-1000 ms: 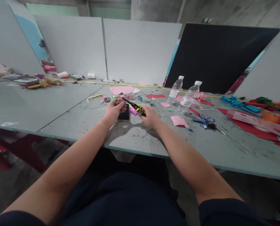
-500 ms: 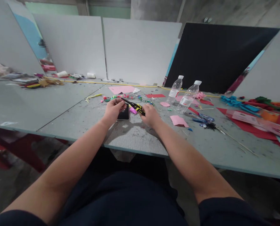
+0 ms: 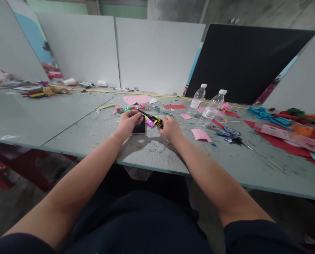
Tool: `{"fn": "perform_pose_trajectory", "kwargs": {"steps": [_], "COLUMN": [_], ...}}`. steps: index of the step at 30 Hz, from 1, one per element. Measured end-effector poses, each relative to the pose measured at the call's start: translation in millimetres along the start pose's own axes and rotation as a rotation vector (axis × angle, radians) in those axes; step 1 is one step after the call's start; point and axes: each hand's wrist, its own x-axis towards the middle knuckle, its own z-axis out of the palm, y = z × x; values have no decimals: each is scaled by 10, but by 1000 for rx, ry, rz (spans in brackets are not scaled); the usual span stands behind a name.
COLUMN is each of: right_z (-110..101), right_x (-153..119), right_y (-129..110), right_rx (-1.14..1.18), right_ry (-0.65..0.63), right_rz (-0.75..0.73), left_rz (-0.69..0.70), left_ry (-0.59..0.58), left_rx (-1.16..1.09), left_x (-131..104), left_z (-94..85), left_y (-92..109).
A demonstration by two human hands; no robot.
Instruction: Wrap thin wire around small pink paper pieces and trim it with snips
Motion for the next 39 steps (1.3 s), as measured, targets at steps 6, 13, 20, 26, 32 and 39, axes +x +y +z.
{"fn": "perform_pose_trajectory", "kwargs": {"steps": [6, 13, 20, 26, 32, 39], "right_z": [-97, -109, 64, 108, 179, 215], "right_x": [-30, -33, 5, -21, -1, 486], "right_y": [-106, -175, 165, 231, -252, -576], "right_rx": [-62, -23, 16, -58, 143, 600], "right_ry": [-70, -58, -55, -106, -81, -492], "right_rz": [85, 190, 471, 576, 144, 442], "left_rz": [-21, -48, -73, -61, -68, -159], "left_ry": [1, 26, 3, 39, 235, 370], "left_rx": [-16, -8, 7, 76, 109, -78], "left_x": [10, 11, -15, 5, 60, 81], "left_z": [0, 7, -13, -54, -78, -59], "left_y": [-15, -26, 3, 6, -3, 41]}}
